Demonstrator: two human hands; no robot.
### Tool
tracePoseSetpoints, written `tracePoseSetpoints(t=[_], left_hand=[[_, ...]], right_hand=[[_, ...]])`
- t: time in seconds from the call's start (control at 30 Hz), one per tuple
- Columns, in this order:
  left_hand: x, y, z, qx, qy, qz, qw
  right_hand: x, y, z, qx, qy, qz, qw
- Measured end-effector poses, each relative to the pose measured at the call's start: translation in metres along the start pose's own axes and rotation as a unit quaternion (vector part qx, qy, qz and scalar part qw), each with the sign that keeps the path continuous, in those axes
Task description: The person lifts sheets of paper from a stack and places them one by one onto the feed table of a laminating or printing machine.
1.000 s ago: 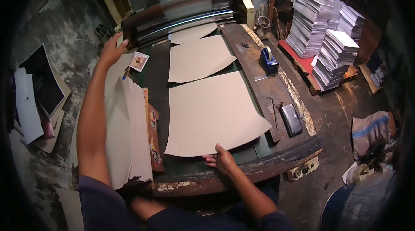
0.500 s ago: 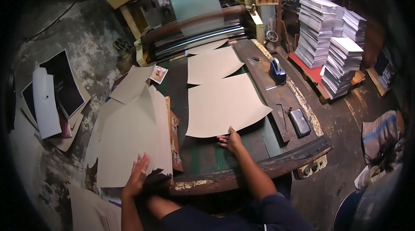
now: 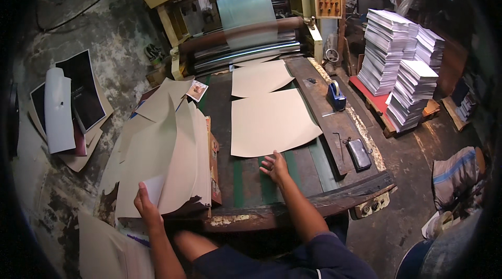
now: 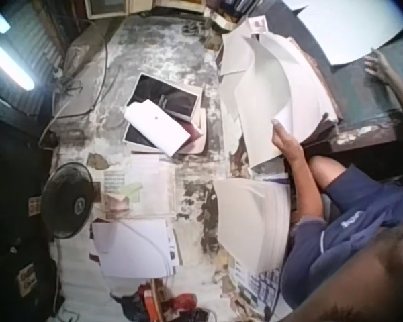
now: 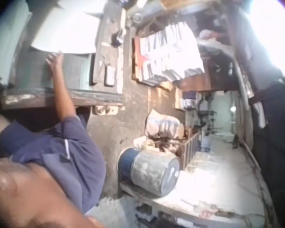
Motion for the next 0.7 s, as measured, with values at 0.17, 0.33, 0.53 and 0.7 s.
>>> tracePoseSetpoints(t=[0.17, 0.33, 0.53, 0.7], left_hand=[[0.049, -0.018, -0.022, -0.31, -0.307, 0.264, 0.86], [0.075, -0.033, -0.022, -0.33, -0.337, 0.456, 0.755], [0.04, -0.013, -0.011, -0.434, -0.312, 0.366, 0.761], [0.013, -0.011, -0.001, -0.498, -0.251, 0.323, 0.765]], right_hand=[[0.128, -0.045, 0.05, 0.032, -0.104, 0.397, 0.911], [0.199, -0.021, 0.079, 0.173, -0.047, 0.411, 0.894], [0.222, 0.045, 0.036, 0.128, -0.103, 0.214, 0.963], [0.241, 0.122, -0.028, 0.136, -0.165, 0.143, 0.966]])
Point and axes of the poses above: each hand's wrist, its own x-axis away from the middle knuckle, its own y-axis out of the back of the hand, z = x × y, the point moved 1 cm from there along -x, towards the middle knuckle, and after that the axes turned 7 degrees about y, right-handed, at the moved point
